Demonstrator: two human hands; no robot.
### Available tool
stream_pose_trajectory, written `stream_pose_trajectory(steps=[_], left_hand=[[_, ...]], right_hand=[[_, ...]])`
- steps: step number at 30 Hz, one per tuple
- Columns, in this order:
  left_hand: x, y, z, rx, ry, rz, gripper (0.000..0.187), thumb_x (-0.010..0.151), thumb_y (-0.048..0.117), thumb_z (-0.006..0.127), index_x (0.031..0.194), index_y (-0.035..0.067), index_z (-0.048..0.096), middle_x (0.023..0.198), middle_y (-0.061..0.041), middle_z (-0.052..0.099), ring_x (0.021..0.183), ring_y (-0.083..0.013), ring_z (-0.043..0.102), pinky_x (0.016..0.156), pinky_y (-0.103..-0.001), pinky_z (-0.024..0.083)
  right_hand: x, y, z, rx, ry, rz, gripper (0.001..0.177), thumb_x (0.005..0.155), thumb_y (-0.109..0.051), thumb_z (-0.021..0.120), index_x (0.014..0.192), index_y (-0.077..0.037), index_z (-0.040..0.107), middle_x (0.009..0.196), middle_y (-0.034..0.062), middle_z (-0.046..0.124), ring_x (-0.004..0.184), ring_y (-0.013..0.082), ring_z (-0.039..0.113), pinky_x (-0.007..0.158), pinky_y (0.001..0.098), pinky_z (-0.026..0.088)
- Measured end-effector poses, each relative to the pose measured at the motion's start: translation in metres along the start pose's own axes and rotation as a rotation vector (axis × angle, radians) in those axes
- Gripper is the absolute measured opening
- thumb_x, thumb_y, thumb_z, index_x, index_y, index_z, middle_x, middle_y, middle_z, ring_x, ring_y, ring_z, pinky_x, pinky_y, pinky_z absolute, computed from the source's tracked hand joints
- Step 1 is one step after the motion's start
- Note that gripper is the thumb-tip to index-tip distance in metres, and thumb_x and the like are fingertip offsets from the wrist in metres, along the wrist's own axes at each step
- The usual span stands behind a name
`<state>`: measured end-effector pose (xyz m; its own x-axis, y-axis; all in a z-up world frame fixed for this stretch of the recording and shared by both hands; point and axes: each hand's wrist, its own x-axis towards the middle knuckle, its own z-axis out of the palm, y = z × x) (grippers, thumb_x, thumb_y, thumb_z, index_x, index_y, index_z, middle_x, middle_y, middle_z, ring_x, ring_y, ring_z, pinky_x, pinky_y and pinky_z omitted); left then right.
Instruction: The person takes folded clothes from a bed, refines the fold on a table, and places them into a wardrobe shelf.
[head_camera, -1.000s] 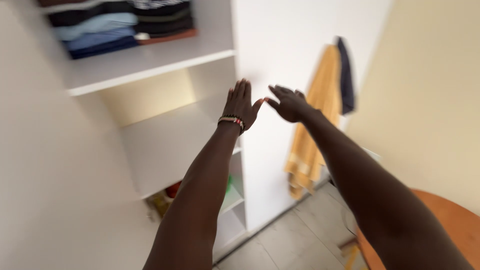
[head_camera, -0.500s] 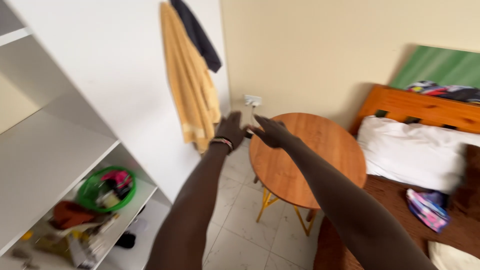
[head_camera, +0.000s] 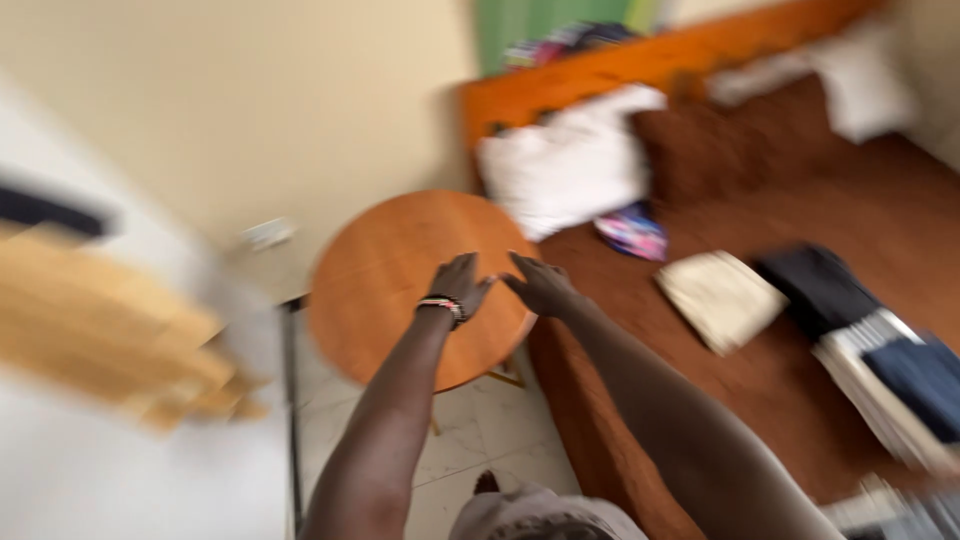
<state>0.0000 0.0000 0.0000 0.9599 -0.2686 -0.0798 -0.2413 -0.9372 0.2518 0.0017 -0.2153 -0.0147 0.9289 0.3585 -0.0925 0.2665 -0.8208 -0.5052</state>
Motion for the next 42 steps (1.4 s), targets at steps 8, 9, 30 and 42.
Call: stream_pose_trajectory(steps=[8,9,30,42], left_hand=[[0.06,0.08,0.042,-0.004,-0.255,0.229,0.073,0.105,0.051,0.041,0.16,0.006,0.024,0.165,-0.016,0.03,0.153,-0.0286,0.029,0.125,-0.047,0.02],[0.061,0.089,0.05,-0.016,-0.297,0.26,0.073,0.105,0.05,0.041,0.16,0.006,0.024,0.165,-0.016,0.031,0.153,-0.0285,0.029,0.126,-0.047,0.02],[0.124,0.216,0.255,-0.031,-0.813,0.292,0.079,0.1,0.053,0.051,0.162,0.014,0.021,0.167,-0.012,0.027,0.152,-0.034,0.03,0.127,-0.049,0.019],[0.192,0.279,0.373,-0.133,-0.897,0.104,0.076,0.1,0.053,0.053,0.159,0.012,0.029,0.164,-0.014,0.034,0.15,-0.0326,0.036,0.122,-0.048,0.031]], right_hand=[[-0.045,0.062,-0.016,0.137,0.084,0.362,0.081,0.101,-0.065,0.037,0.162,-0.014,0.025,0.16,0.0162,0.04,0.147,0.0358,0.037,0.119,0.0573,0.027],[-0.052,0.07,-0.011,0.143,0.111,0.409,0.08,0.1,-0.065,0.037,0.161,-0.014,0.027,0.16,0.0161,0.041,0.148,0.0352,0.038,0.12,0.0574,0.027],[-0.14,0.307,0.147,0.78,0.264,0.902,0.079,0.098,-0.059,0.055,0.148,0.001,0.045,0.136,0.0254,0.062,0.129,0.0353,0.059,0.107,0.0433,0.047],[-0.102,0.507,0.212,1.635,0.452,1.435,0.048,0.096,-0.051,0.063,0.127,-0.014,0.065,0.094,0.0072,0.068,0.079,0.022,0.067,0.072,0.039,0.052]])
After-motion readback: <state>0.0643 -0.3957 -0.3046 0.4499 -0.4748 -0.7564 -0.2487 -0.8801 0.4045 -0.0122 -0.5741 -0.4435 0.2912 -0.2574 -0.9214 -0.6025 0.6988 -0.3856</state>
